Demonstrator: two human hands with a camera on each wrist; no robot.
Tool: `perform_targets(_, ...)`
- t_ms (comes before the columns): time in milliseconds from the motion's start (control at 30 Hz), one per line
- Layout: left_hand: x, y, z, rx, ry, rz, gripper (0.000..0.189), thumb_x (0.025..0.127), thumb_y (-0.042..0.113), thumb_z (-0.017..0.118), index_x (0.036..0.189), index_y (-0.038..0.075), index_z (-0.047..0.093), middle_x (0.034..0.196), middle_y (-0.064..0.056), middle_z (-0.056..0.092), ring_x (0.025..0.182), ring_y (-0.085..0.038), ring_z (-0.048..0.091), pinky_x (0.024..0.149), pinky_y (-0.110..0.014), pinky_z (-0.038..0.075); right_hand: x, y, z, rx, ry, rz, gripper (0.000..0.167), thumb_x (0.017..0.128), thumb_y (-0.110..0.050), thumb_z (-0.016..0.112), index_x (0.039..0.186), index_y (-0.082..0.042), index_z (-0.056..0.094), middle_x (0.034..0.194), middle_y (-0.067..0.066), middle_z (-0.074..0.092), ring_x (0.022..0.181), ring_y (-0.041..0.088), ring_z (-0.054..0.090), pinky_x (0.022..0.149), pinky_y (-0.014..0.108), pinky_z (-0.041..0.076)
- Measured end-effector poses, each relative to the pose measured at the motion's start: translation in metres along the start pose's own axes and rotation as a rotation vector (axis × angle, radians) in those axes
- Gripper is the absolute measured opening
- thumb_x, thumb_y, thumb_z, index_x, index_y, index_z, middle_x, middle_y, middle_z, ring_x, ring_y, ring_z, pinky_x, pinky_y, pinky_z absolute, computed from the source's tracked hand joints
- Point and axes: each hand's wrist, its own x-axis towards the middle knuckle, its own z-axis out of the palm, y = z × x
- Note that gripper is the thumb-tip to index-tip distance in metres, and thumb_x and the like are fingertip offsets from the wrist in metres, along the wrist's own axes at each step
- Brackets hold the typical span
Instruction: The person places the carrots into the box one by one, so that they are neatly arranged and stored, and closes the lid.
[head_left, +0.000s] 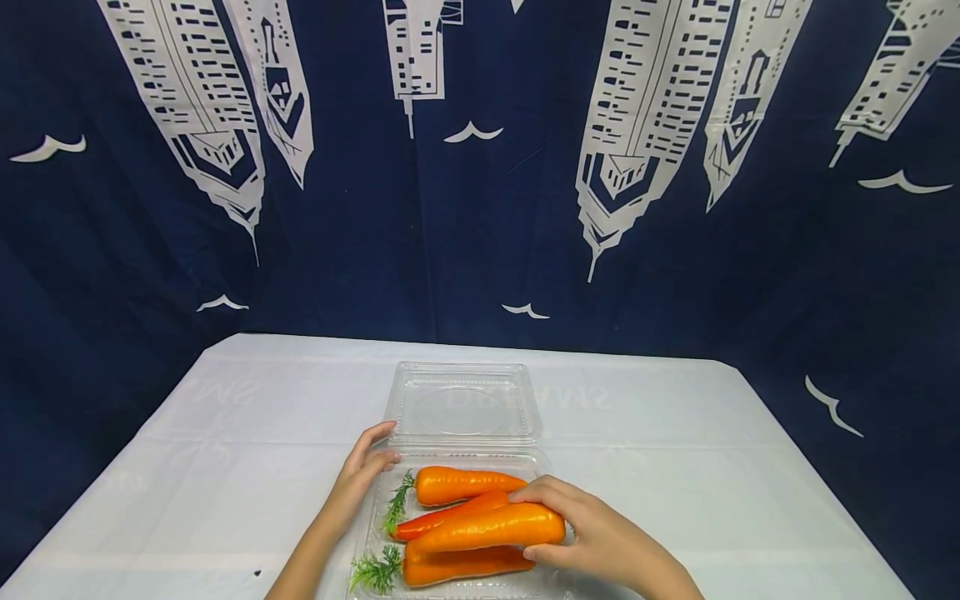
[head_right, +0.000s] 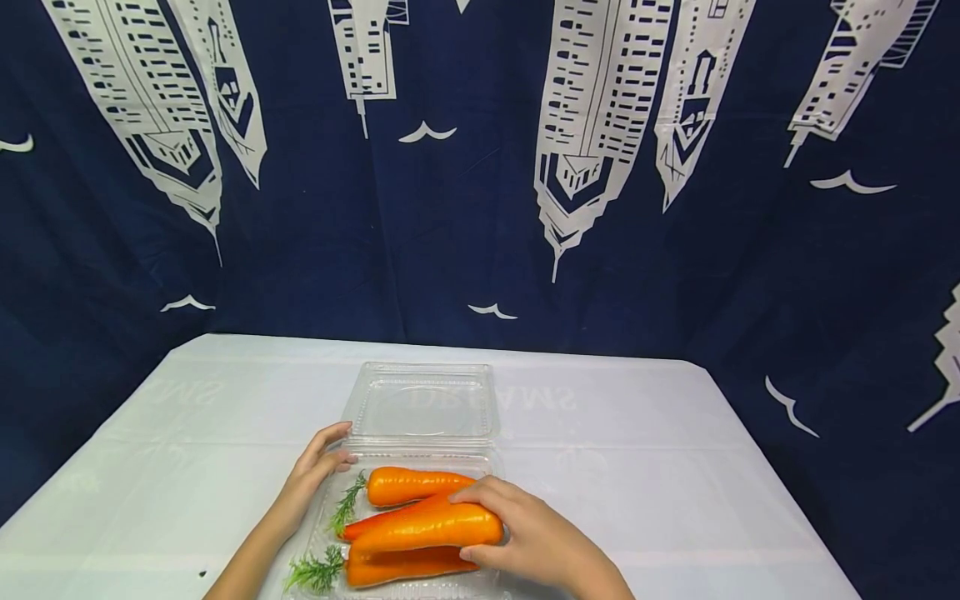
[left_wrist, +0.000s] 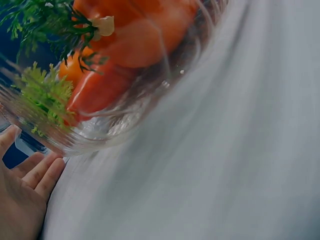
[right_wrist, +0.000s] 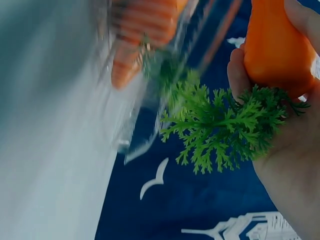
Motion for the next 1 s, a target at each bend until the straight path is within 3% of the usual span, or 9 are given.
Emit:
perform_targets(133, 0.0, 0.0, 0.0, 0.001, 0.006, -0.004, 0.043, 0.091, 0.017, 0.048, 0.133, 0.013, 0.04, 0.139, -0.013, 0.036, 0.097, -0.005, 0.054, 0.086, -0.019, 0.045, 0.002, -0.004, 0.008, -0.02, -0.046, -0.002, 0.038, 0.083, -0.04, 0.062, 0.119, -0.033, 0.05, 0.116, -0.017, 0.053, 0.1, 0.003, 0.051, 0.087, 0.025, 0.047)
perform_targets(333, 0.0, 0.0, 0.001, 0.007, 0.012, -0.015, 0.043, 0.091, 0.018, 0.048, 0.133, 0.014, 0.04, 0.139, -0.013, 0.036, 0.096, -0.006, 0.054, 0.086, -0.019, 0.045, 0.006, -0.009, 0.017, 0.056, -0.147, 0.027, 0.036, 0.084, -0.039, 0.06, 0.118, -0.036, 0.05, 0.117, -0.015, 0.053, 0.097, 0.002, 0.049, 0.084, 0.02, 0.048)
perform_targets(567, 0.0, 0.001, 0.001, 0.004, 0.012, -0.016, 0.043, 0.091, 0.018, 0.048, 0.133, 0.014, 0.04, 0.139, -0.013, 0.036, 0.096, -0.006, 0.054, 0.086, -0.019, 0.045, 0.008, -0.012, 0.025, -0.021, -0.203, -0.034, 0.035, 0.087, -0.044, 0.054, 0.12, -0.035, 0.047, 0.116, -0.016, 0.052, 0.095, 0.001, 0.048, 0.083, 0.024, 0.048)
perform_targets(1000, -0.001, 0.001, 0.001, 0.01, 0.011, -0.016, 0.042, 0.091, 0.018, 0.049, 0.132, 0.014, 0.041, 0.139, -0.012, 0.036, 0.098, -0.008, 0.054, 0.086, -0.019, 0.045, 0.013, -0.014, 0.038, -0.089, -0.173, -0.12, 0.041, 0.089, -0.046, 0.049, 0.125, -0.025, 0.049, 0.115, -0.013, 0.053, 0.092, 0.0, 0.047, 0.077, 0.022, 0.048)
